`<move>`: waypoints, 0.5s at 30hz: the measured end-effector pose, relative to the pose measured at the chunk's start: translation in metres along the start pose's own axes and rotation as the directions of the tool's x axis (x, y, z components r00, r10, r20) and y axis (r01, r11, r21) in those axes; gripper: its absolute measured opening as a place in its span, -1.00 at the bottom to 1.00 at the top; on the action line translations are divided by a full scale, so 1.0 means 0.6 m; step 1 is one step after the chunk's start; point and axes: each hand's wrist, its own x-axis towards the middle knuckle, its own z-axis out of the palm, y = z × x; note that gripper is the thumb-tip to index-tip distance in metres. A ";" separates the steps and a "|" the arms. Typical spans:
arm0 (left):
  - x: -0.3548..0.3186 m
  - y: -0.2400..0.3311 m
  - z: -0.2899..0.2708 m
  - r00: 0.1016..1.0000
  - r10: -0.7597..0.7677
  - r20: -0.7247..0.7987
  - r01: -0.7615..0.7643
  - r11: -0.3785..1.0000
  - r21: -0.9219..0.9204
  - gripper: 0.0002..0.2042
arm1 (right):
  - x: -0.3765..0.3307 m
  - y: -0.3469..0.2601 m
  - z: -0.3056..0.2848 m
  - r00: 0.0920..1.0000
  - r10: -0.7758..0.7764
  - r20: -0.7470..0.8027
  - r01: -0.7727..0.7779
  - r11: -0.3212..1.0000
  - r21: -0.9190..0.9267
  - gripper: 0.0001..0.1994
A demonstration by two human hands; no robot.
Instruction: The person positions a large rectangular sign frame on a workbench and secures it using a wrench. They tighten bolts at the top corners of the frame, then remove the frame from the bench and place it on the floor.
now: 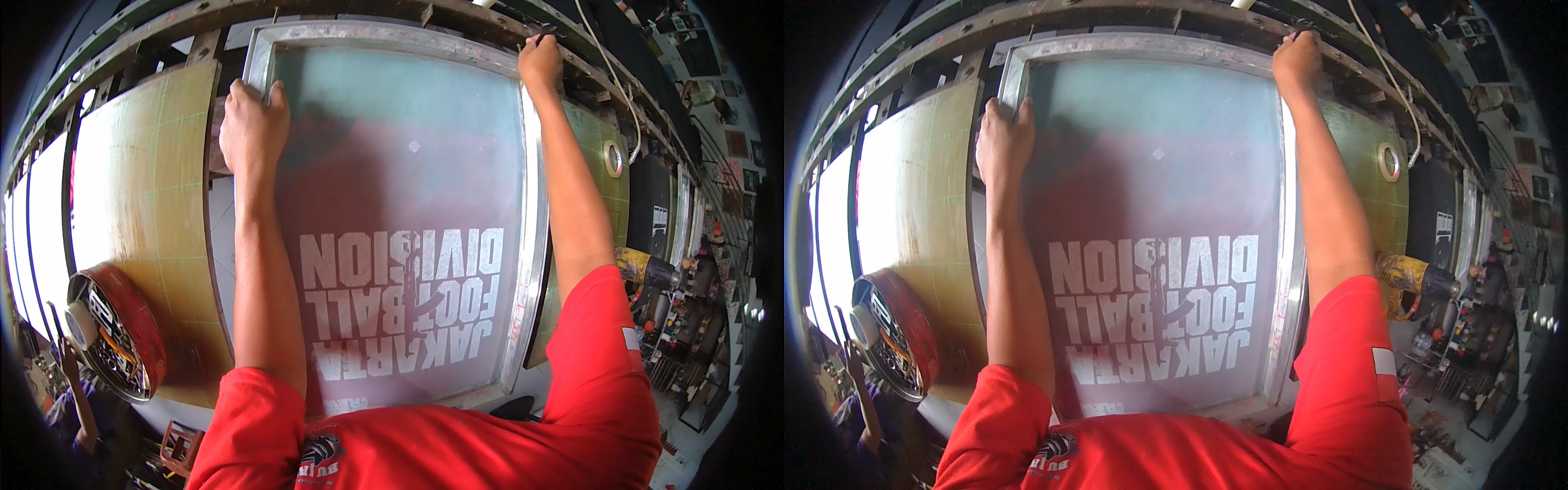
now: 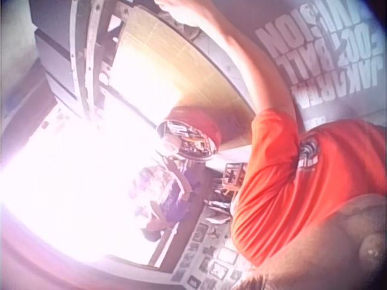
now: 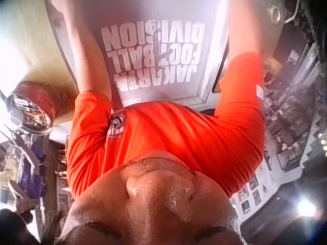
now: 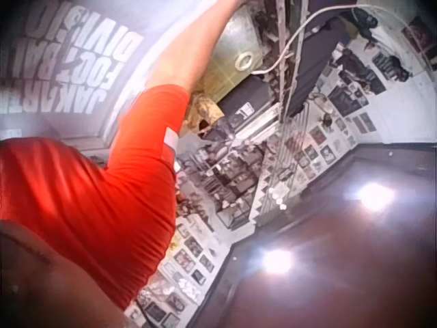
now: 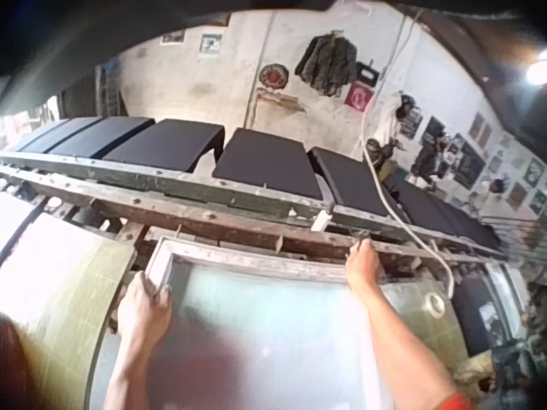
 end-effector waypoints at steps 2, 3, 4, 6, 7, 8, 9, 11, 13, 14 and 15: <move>0.002 0.006 -0.002 1.000 -0.001 0.010 0.001 1.000 0.001 -0.52 | 0.002 0.010 0.003 1.000 0.000 -0.019 0.000 1.000 -0.006 -0.72; -0.001 0.009 0.001 1.000 -0.009 0.016 0.009 1.000 0.002 -0.52 | 0.002 0.013 0.008 1.000 -0.019 0.006 0.019 1.000 0.003 -0.72; 0.000 0.006 0.002 1.000 -0.007 -0.010 0.007 1.000 0.007 -0.52 | 0.004 0.012 0.004 0.999 -0.027 0.019 0.027 1.000 0.014 -0.73; 0.001 -0.005 0.005 0.998 0.003 -0.062 -0.002 1.000 0.018 -0.52 | 0.009 0.010 -0.001 0.996 -0.063 0.057 0.061 0.998 0.033 -0.73; 0.003 -0.004 -0.001 1.000 -0.015 -0.023 0.015 1.000 0.001 -0.52 | 0.013 0.010 -0.001 0.993 -0.091 0.082 0.088 0.995 0.037 -0.73; 0.003 0.000 -0.001 1.000 -0.013 -0.015 0.013 1.000 0.000 -0.52 | 0.019 0.021 0.000 0.987 -0.117 0.106 0.114 0.993 0.037 -0.73; 0.004 0.003 0.000 1.000 -0.010 -0.008 0.010 1.000 -0.001 -0.52 | 0.022 0.033 0.008 0.991 -0.115 0.070 0.115 0.993 0.010 -0.73; 0.008 0.001 -0.002 1.000 -0.019 0.007 0.018 1.000 0.011 -0.51 | 0.016 0.030 0.011 0.998 -0.049 0.027 0.049 0.999 0.001 -0.74; 0.008 0.005 0.000 1.000 -0.003 0.008 0.003 1.000 0.019 -0.51 | 0.009 0.035 0.026 0.999 -0.004 -0.032 0.009 0.987 0.159 -0.82; 0.007 -0.003 -0.004 1.000 -0.019 0.002 0.019 0.999 0.034 -0.51 | 0.000 0.008 0.023 0.999 0.014 -0.038 -0.009 0.991 0.136 -0.81; 0.007 -0.008 -0.006 1.000 -0.011 -0.008 0.011 0.999 0.040 -0.51 | -0.004 -0.015 0.013 0.999 0.030 -0.043 -0.025 0.993 0.113 -0.80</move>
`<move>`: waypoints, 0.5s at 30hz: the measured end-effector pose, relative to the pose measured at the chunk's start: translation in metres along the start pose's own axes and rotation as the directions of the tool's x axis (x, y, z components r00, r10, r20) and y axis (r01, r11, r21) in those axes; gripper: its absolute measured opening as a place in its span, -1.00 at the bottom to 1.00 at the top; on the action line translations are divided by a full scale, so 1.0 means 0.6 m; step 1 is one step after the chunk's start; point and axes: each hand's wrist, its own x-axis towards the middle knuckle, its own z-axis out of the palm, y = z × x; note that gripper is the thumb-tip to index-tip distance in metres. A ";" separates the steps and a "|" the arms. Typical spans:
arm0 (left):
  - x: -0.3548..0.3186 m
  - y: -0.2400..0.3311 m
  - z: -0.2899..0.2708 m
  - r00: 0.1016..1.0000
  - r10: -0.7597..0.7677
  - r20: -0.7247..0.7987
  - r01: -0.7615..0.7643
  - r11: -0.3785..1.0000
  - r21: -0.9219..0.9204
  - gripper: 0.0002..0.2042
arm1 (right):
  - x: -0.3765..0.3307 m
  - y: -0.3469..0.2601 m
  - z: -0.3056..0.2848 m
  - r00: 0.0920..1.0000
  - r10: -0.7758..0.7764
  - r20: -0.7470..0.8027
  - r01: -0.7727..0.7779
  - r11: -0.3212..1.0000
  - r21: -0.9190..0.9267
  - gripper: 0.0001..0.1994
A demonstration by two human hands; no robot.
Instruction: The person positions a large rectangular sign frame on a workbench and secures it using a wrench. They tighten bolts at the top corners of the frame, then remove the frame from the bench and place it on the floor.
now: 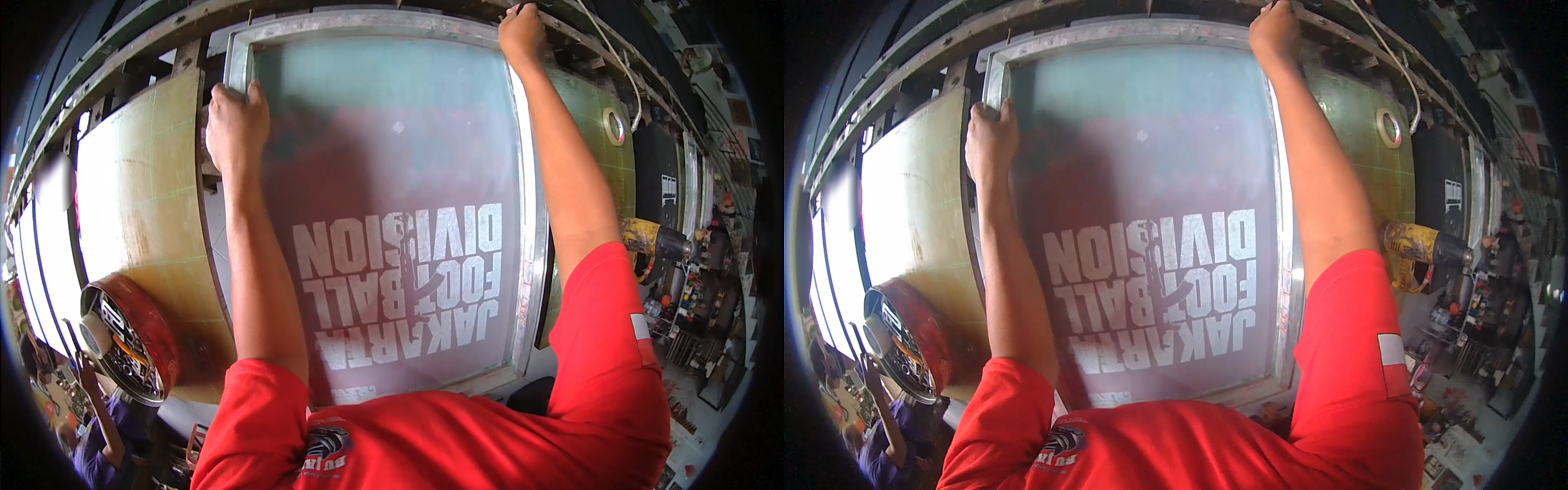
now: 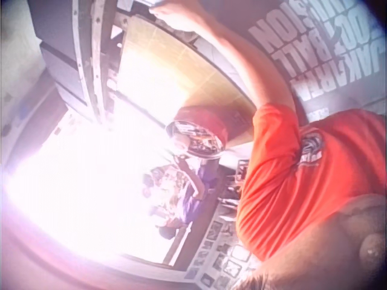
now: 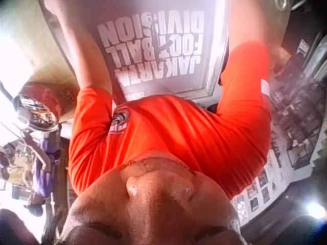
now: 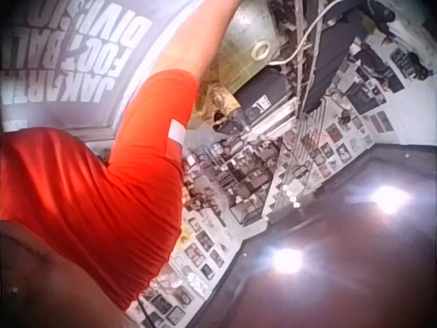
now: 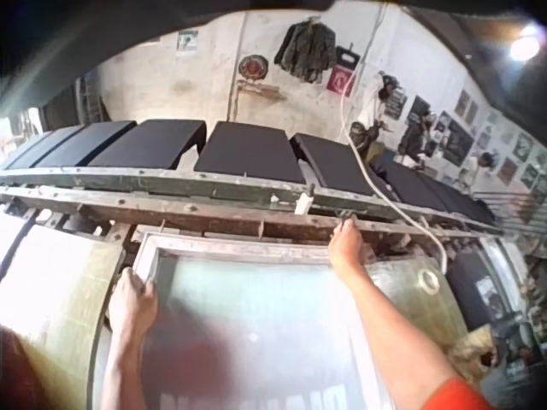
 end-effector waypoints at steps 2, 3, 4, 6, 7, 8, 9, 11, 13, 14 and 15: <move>-0.006 0.010 0.005 1.000 0.005 0.007 -0.005 1.000 -0.013 -0.52 | 0.003 0.020 0.004 0.987 -0.108 -0.119 0.107 0.994 -0.014 -0.79; -0.009 0.023 0.008 1.000 0.020 0.015 -0.020 0.999 -0.029 -0.52 | 0.011 0.061 0.005 0.981 -0.112 -0.156 0.097 0.990 -0.101 -0.79; -0.008 0.024 0.007 0.999 0.002 0.052 -0.001 1.000 -0.020 -0.54 | 0.006 0.055 0.009 0.995 -0.035 -0.093 0.033 0.999 -0.026 -0.79; -0.012 0.014 0.005 0.999 -0.020 0.039 0.020 1.000 -0.011 -0.54 | -0.004 0.027 -0.006 0.999 0.027 0.037 -0.027 1.000 0.005 -0.78; -0.006 0.008 0.003 1.000 -0.021 0.022 0.021 1.000 -0.011 -0.55 | -0.007 0.002 -0.018 0.995 0.020 0.095 -0.017 0.999 -0.028 -0.77; -0.002 0.005 0.003 1.000 -0.008 0.012 0.008 1.000 -0.003 -0.56 | -0.002 -0.007 -0.032 0.989 0.019 0.149 -0.009 0.998 -0.067 -0.75; -0.004 0.006 0.008 1.000 -0.002 0.005 0.002 1.000 -0.004 -0.56 | 0.009 0.000 -0.036 0.990 -0.018 0.143 0.023 0.999 -0.035 -0.72; -0.007 0.014 0.011 1.000 0.017 -0.017 -0.017 1.000 -0.013 -0.56 | 0.030 0.047 -0.036 0.989 -0.092 0.113 0.090 0.996 0.026 -0.66; -0.004 0.009 0.007 1.000 -0.007 0.004 0.007 0.999 -0.042 -0.57 | 0.047 0.055 -0.035 0.948 -0.066 -0.310 0.113 0.984 0.137 -0.64; -0.001 0.005 0.003 0.997 -0.047 0.068 0.050 0.998 -0.032 -0.59 | 0.057 0.048 -0.065 0.981 -0.028 -0.194 0.088 0.947 0.309 -0.68; -0.005 0.012 -0.003 0.991 -0.061 0.115 0.068 0.996 -0.058 -0.59 | 0.050 0.042 -0.099 0.914 -0.197 -0.355 0.213 0.977 0.008 -0.69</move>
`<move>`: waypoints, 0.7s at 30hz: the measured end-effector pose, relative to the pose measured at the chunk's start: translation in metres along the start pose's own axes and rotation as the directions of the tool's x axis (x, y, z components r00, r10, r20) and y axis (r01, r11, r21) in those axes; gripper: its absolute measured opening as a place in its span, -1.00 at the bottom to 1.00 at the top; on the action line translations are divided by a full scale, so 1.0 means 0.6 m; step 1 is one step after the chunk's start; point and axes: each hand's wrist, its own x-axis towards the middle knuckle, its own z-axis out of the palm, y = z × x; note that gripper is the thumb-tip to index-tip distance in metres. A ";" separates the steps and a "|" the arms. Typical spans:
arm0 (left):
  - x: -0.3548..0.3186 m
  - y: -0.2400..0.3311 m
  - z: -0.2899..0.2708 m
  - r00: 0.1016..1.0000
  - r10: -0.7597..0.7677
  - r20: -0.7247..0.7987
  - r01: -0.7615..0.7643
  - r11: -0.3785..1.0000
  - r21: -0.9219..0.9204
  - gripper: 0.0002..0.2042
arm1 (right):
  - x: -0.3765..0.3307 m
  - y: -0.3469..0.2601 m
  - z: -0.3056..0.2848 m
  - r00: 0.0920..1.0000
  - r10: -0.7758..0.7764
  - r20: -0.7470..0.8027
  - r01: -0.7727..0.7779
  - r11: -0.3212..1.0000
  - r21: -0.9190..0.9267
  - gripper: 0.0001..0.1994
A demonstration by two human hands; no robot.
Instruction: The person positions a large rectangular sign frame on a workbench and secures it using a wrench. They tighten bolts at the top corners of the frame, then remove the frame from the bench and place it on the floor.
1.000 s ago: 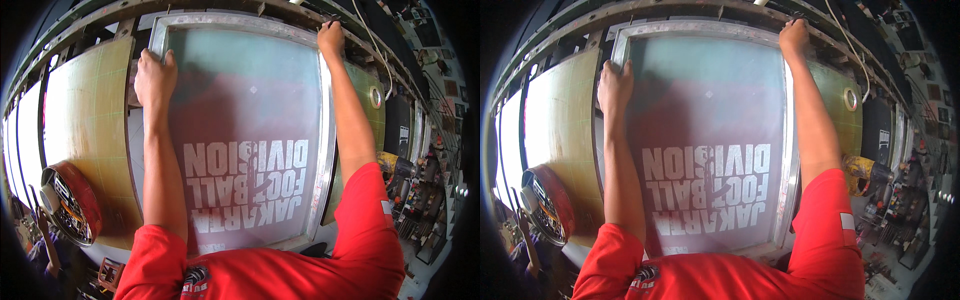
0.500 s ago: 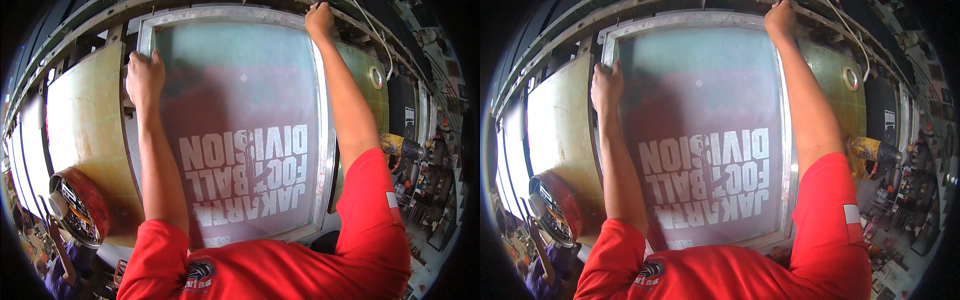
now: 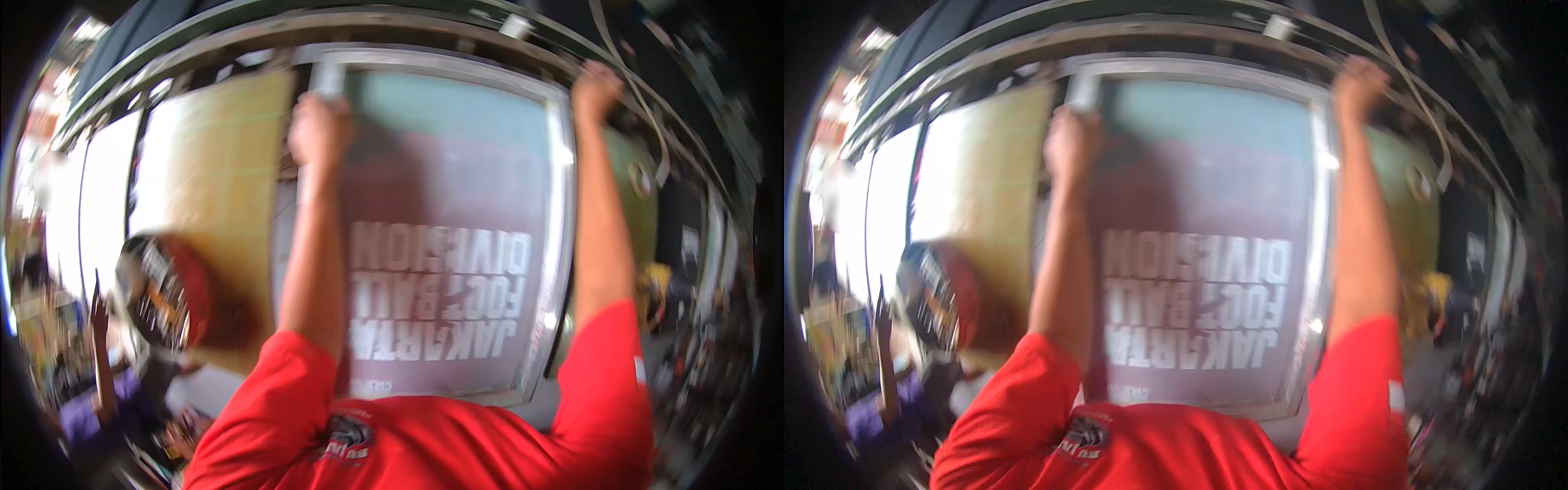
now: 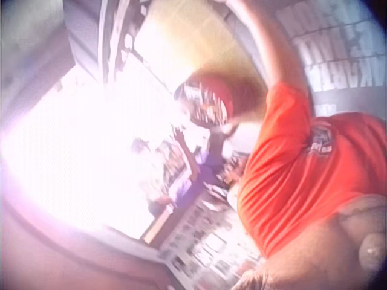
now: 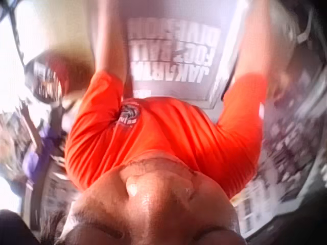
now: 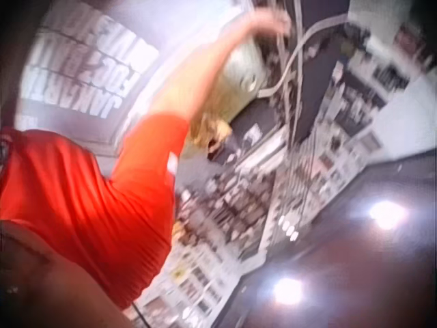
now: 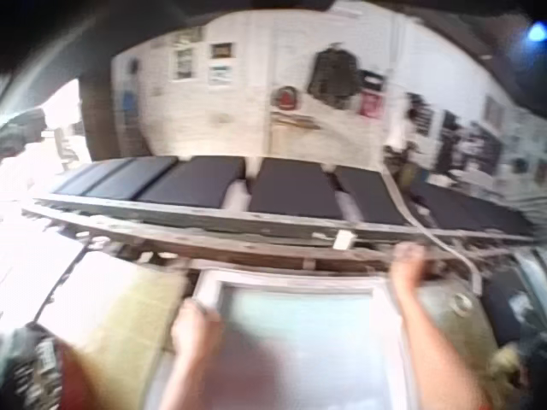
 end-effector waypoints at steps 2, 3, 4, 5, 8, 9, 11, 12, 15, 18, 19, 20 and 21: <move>0.010 0.001 0.004 0.999 -0.046 0.005 0.046 0.997 -0.068 -0.51 | -0.014 -0.014 -0.070 0.962 0.082 0.262 -0.199 0.867 0.457 -0.74; 0.002 -0.002 0.002 0.992 -0.052 -0.116 0.038 0.992 -0.120 -0.41 | -0.036 -0.052 -0.103 0.754 0.436 0.491 -0.651 0.395 0.648 -0.66; -0.009 -0.014 -0.022 0.983 -0.044 -0.180 0.004 0.976 -0.217 -0.34 | -0.074 -0.122 -0.158 0.700 0.490 0.519 -0.704 0.354 0.616 -0.62; -0.009 -0.039 -0.023 0.938 -0.007 -0.348 -0.114 0.939 -0.326 -0.35 | -0.108 -0.161 -0.215 0.669 0.466 0.579 -0.742 0.374 0.556 -0.62; -0.049 -0.047 -0.112 0.871 0.180 -0.457 -0.426 0.742 -0.518 -0.47 | -0.223 -0.102 -0.345 0.551 0.259 0.793 -0.806 0.411 0.426 -0.68; -0.082 -0.049 -0.159 0.858 0.219 -0.465 -0.468 0.705 -0.533 -0.51 | -0.250 -0.130 -0.393 0.556 0.249 0.793 -0.784 0.473 0.401 -0.71; -0.145 -0.115 -0.253 0.825 0.247 -0.508 -0.518 0.692 -0.504 -0.61 | -0.311 -0.132 -0.457 0.497 0.219 0.840 -0.699 0.675 0.237 -0.76; -0.169 -0.161 -0.290 0.775 0.273 -0.570 -0.557 0.721 -0.411 -0.68 | -0.347 -0.121 -0.476 0.583 0.092 0.807 -0.569 0.755 0.325 -0.78; -0.220 -0.339 -0.376 0.834 0.060 -0.549 -0.246 0.930 -0.272 -0.82 | -0.402 -0.119 -0.520 0.523 -0.022 0.852 -0.503 0.799 0.329 -0.83; -0.238 -0.520 -0.454 0.781 -0.161 -0.604 0.026 0.974 -0.226 -0.86 | -0.429 -0.136 -0.542 0.388 0.011 0.921 -0.616 0.747 0.250 -0.86; -0.242 -0.571 -0.472 0.785 -0.213 -0.582 0.119 0.973 -0.196 -0.85 | -0.432 -0.144 -0.546 0.352 0.019 0.936 -0.654 0.721 0.231 -0.87; -0.248 -0.616 -0.484 0.785 -0.271 -0.558 0.213 0.963 -0.167 -0.82 | -0.431 -0.158 -0.553 0.335 -0.010 0.942 -0.640 0.731 0.235 -0.87; -0.251 -0.653 -0.488 0.832 -0.263 -0.488 0.249 0.964 -0.096 -0.81 | -0.428 -0.176 -0.562 0.322 -0.034 0.946 -0.626 0.742 0.240 -0.88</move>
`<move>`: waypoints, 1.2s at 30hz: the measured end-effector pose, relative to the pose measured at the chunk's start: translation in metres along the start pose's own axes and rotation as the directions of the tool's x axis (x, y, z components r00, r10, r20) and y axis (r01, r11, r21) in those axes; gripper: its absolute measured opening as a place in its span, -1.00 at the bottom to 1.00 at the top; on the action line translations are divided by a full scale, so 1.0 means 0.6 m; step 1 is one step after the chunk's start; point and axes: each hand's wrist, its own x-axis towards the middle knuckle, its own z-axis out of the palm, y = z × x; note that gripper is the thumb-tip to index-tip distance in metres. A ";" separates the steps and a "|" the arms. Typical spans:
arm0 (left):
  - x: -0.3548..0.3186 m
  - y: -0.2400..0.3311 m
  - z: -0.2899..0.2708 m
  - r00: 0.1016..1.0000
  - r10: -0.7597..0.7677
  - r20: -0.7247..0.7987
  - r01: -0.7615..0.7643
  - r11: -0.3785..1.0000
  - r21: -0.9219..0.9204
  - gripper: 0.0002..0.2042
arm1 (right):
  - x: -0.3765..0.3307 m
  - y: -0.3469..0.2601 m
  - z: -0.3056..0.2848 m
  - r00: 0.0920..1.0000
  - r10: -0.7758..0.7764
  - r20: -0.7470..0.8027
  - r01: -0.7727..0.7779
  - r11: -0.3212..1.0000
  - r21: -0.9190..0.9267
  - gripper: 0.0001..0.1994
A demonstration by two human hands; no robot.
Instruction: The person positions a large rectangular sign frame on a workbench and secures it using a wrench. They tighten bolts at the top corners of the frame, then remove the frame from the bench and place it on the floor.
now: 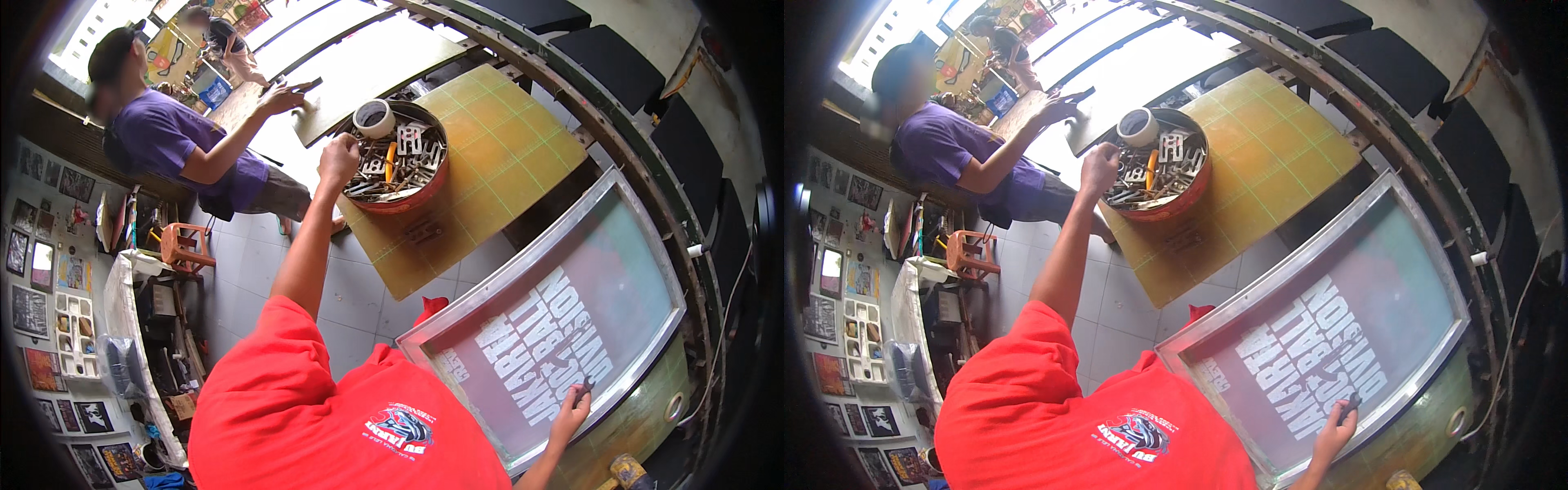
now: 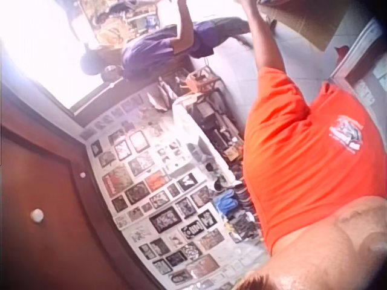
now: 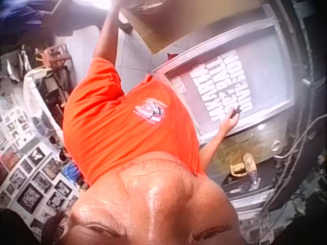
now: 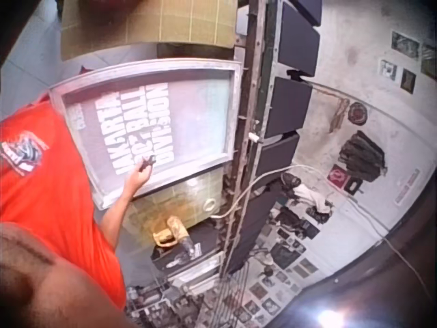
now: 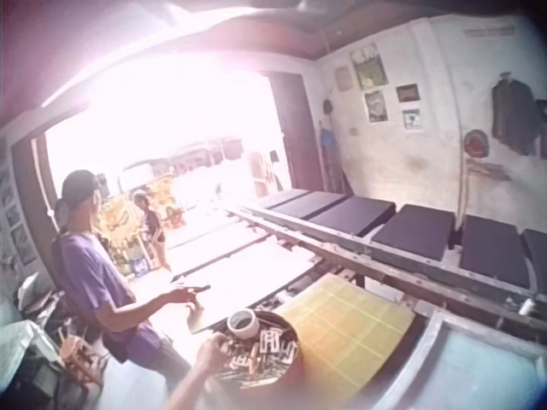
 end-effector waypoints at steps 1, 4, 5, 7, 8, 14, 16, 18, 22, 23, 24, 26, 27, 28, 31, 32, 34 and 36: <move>0.005 -0.034 -0.004 0.997 0.001 0.081 -0.008 0.997 0.083 -0.80 | -0.003 -0.013 0.007 0.999 -0.009 0.032 0.010 1.000 -0.015 -0.89; 0.004 -0.034 -0.005 0.958 0.008 0.286 -0.072 0.974 0.213 -0.72 | -0.013 -0.044 0.017 0.990 -0.036 0.135 0.048 0.995 -0.085 -0.90; -0.004 -0.014 -0.009 0.940 -0.012 0.342 -0.089 0.956 0.280 -0.70 | -0.019 -0.061 0.021 0.983 -0.022 0.185 0.046 0.991 -0.127 -0.90; -0.016 0.017 0.002 0.959 -0.071 0.275 -0.011 0.958 0.287 -0.63 | -0.027 -0.073 0.027 0.975 -0.027 0.220 0.069 0.981 -0.184 -0.91; -0.020 0.006 0.013 0.971 -0.066 0.228 0.001 0.962 0.273 -0.63 | -0.030 -0.072 0.031 0.969 -0.030 0.245 0.082 0.976 -0.204 -0.91; -0.011 -0.029 0.027 0.960 -0.076 0.271 0.059 0.996 0.069 -0.66 | -0.050 -0.069 0.044 0.946 -0.046 0.320 0.135 0.956 -0.261 -0.88; -0.013 -0.028 0.024 0.953 -0.062 0.295 0.054 0.998 0.034 -0.69 | -0.051 -0.063 0.050 0.944 -0.074 0.320 0.165 0.950 -0.265 -0.88; -0.017 -0.033 0.031 0.985 -0.075 0.156 0.066 0.996 0.062 -0.73 | -0.054 -0.064 0.049 0.937 -0.053 0.345 0.163 0.940 -0.298 -0.87; -0.031 -0.019 0.037 0.999 -0.041 -0.002 0.041 0.982 0.186 -0.79 | -0.059 -0.072 0.050 0.934 -0.061 0.352 0.174 0.938 -0.299 -0.86; -0.035 -0.003 0.030 1.000 -0.003 -0.018 0.007 0.973 0.231 -0.78 | -0.060 -0.072 0.049 0.934 -0.063 0.352 0.179 0.935 -0.306 -0.86; -0.032 0.005 0.025 0.991 -0.012 0.135 -0.025 0.964 0.264 -0.75 | -0.060 -0.072 0.047 0.934 -0.066 0.352 0.184 0.932 -0.313 -0.85; -0.038 0.010 0.026 0.989 -0.043 0.140 -0.005 0.946 0.324 -0.72 | -0.060 -0.070 0.046 0.933 -0.052 0.356 0.172 0.934 -0.313 -0.85; -0.040 0.014 0.027 0.988 -0.058 0.142 0.004 0.936 0.352 -0.70 | -0.059 -0.069 0.046 0.933 -0.045 0.358 0.165 0.935 -0.313 -0.85; -0.036 0.022 0.020 0.979 -0.095 0.179 0.012 0.908 0.419 -0.63 | -0.059 -0.070 0.048 0.929 -0.049 0.367 0.173 0.934 -0.314 -0.85; -0.022 0.017 0.028 0.961 -0.157 0.226 0.047 0.903 0.427 -0.59 | -0.059 -0.076 0.057 0.916 -0.068 0.394 0.205 0.925 -0.319 -0.84; -0.021 0.019 0.028 0.953 -0.184 0.241 0.068 0.905 0.420 -0.53 | -0.059 -0.076 0.060 0.911 -0.079 0.405 0.222 0.920 -0.322 -0.83; -0.022 0.026 0.025 0.948 -0.202 0.247 0.086 0.908 0.411 -0.50 | -0.059 -0.081 0.066 0.903 -0.057 0.426 0.215 0.919 -0.332 -0.82; -0.025 0.023 0.026 0.943 -0.215 0.254 0.106 0.917 0.384 -0.43 | -0.059 -0.090 0.074 0.894 0.007 0.448 0.166 0.923 -0.347 -0.81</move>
